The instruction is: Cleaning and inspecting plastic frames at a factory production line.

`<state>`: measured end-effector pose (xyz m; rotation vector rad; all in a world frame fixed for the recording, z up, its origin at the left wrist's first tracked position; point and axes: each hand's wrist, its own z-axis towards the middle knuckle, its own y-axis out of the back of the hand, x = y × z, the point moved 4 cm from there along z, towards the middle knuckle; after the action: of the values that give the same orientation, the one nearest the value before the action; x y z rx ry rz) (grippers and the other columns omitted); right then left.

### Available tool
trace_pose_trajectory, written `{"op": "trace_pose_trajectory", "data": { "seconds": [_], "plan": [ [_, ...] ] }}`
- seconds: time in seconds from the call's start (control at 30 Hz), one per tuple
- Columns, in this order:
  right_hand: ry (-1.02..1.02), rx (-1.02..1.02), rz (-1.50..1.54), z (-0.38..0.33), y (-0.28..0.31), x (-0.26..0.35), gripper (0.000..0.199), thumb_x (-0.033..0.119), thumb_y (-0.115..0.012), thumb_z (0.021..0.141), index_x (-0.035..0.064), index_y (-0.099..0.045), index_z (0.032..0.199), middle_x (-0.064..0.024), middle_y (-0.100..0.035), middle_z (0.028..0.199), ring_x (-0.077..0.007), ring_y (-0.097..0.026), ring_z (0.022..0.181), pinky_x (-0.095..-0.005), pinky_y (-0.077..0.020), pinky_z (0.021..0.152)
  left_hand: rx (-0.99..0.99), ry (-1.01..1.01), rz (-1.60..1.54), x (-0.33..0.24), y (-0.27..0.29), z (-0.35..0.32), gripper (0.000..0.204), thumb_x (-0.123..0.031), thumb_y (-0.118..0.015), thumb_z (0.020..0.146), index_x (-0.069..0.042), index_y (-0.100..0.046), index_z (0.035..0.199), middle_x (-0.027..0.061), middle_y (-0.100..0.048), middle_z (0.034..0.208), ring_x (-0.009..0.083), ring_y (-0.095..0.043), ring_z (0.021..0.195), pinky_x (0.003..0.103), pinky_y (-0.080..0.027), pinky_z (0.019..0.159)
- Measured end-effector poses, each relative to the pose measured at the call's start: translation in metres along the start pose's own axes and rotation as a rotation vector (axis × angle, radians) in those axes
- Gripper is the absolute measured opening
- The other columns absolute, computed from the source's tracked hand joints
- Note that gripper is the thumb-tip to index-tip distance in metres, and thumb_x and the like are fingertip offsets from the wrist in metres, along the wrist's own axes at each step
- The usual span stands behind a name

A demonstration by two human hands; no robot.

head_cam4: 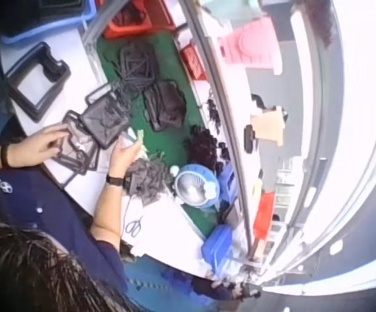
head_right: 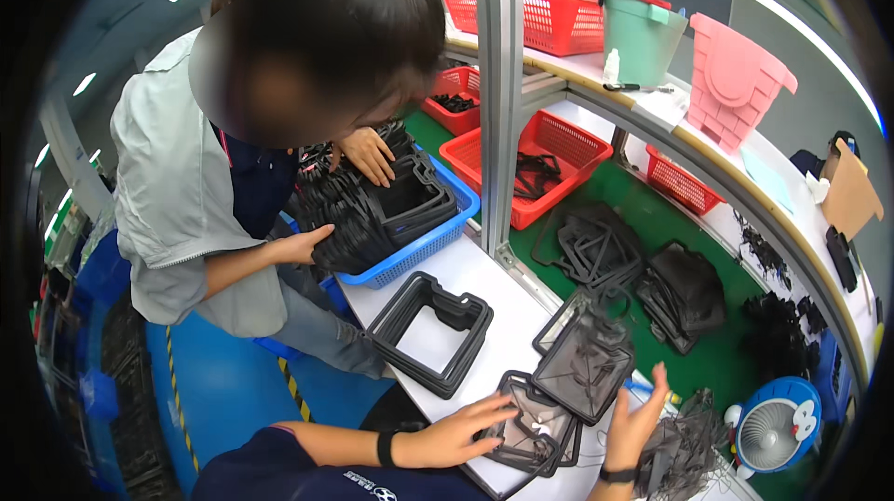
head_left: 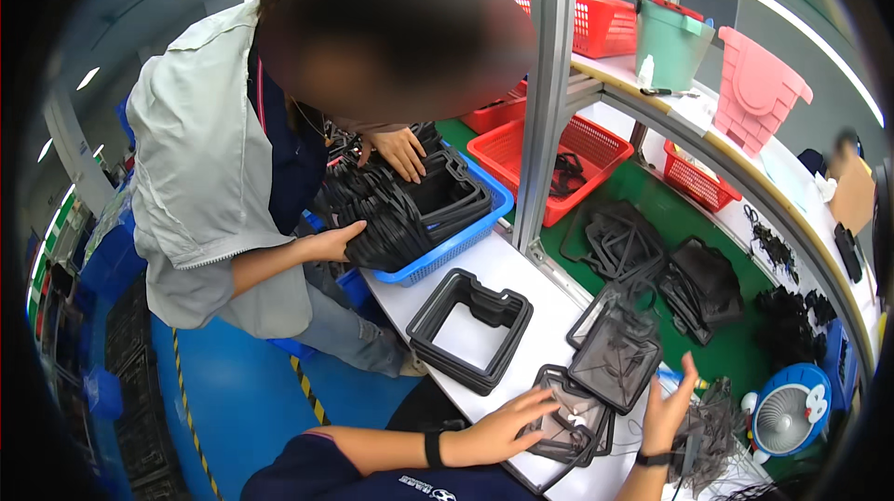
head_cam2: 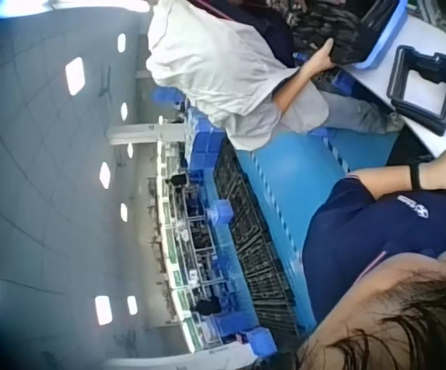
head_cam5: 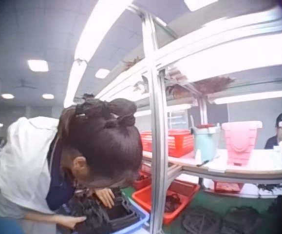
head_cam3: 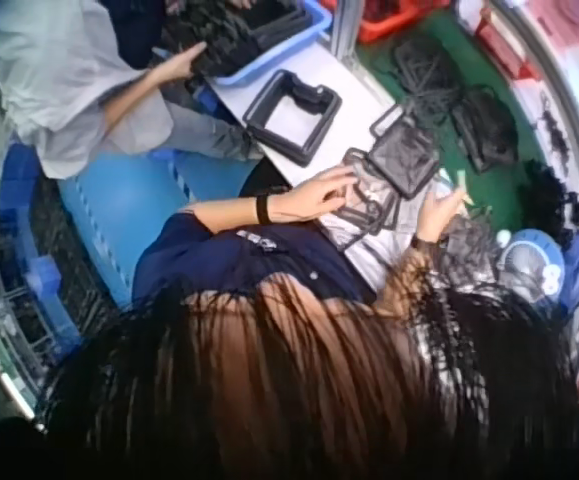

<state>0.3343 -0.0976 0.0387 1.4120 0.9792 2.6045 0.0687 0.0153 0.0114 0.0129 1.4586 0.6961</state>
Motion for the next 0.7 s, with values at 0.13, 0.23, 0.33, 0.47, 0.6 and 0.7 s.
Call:
{"op": "trace_pose_trajectory", "data": {
  "seconds": [0.13,0.23,0.33,0.47,0.6,0.7],
  "plan": [
    [-0.273,0.283,0.051,-0.085,0.004,-0.006,0.032,-0.005,-0.064,0.08,-0.0009,-0.053,0.11,-0.0147,-0.056,0.114,-0.0203,-0.056,0.104,-0.0311,-0.0452,0.089,0.048,0.186,-0.003,0.018,0.007,-0.036,0.053,-0.017,-0.062,0.095,-0.01,-0.046,0.146,0.0206,-0.043,0.143,0.0378,-0.045,0.13,0.041,-0.04,0.107],
    [-0.32,0.437,-0.11,-0.149,0.012,-0.001,0.033,0.027,-0.07,0.089,-0.0001,-0.064,0.107,-0.0226,-0.068,0.097,-0.0386,-0.065,0.095,-0.0442,-0.0518,0.083,0.091,0.319,-0.113,0.027,0.003,-0.046,0.053,-0.014,-0.063,0.094,-0.011,-0.047,0.145,0.0169,-0.048,0.131,0.0337,-0.053,0.115,0.037,-0.046,0.098],
    [0.061,0.343,-0.031,-0.175,0.012,0.016,0.048,0.018,-0.071,0.083,-0.0082,-0.059,0.121,-0.03,-0.063,0.116,-0.0459,-0.057,0.114,-0.0484,-0.0436,0.103,0.136,0.388,-0.184,0.027,-0.005,-0.041,0.054,-0.008,-0.063,0.092,-0.01,-0.048,0.144,0.0144,-0.048,0.123,0.0301,-0.056,0.104,0.033,-0.048,0.09],
    [-0.091,0.325,-0.122,-0.174,0.009,0.013,0.041,0.012,-0.07,0.08,-0.0082,-0.061,0.114,-0.0294,-0.062,0.113,-0.0473,-0.056,0.11,-0.0507,-0.0442,0.1,0.109,0.267,-0.028,0.012,-0.005,-0.026,0.059,0.001,-0.061,0.088,-0.01,-0.048,0.144,0.0144,-0.048,0.12,0.0275,-0.057,0.098,0.032,-0.049,0.085],
    [-0.105,0.258,-0.031,-0.16,0.017,0.039,0.03,0.007,-0.065,0.08,-0.0061,-0.06,0.106,-0.026,-0.061,0.105,-0.0435,-0.057,0.103,-0.0495,-0.0446,0.094,0.113,0.223,-0.025,-0.008,0.007,-0.018,0.059,0.003,-0.06,0.086,-0.012,-0.049,0.143,0.0143,-0.048,0.12,0.027,-0.056,0.099,0.033,-0.049,0.086],
    [-0.152,0.139,0.121,-0.152,0.036,0.058,0.029,0.003,-0.059,0.078,-0.0022,-0.058,0.106,-0.0213,-0.06,0.105,-0.0364,-0.058,0.103,-0.0446,-0.0452,0.093,0.076,0.046,-0.028,-0.027,0.019,-0.01,0.055,0.003,-0.06,0.088,-0.011,-0.053,0.141,0.0133,-0.049,0.121,0.0272,-0.056,0.104,0.034,-0.048,0.088]
  ]
}}
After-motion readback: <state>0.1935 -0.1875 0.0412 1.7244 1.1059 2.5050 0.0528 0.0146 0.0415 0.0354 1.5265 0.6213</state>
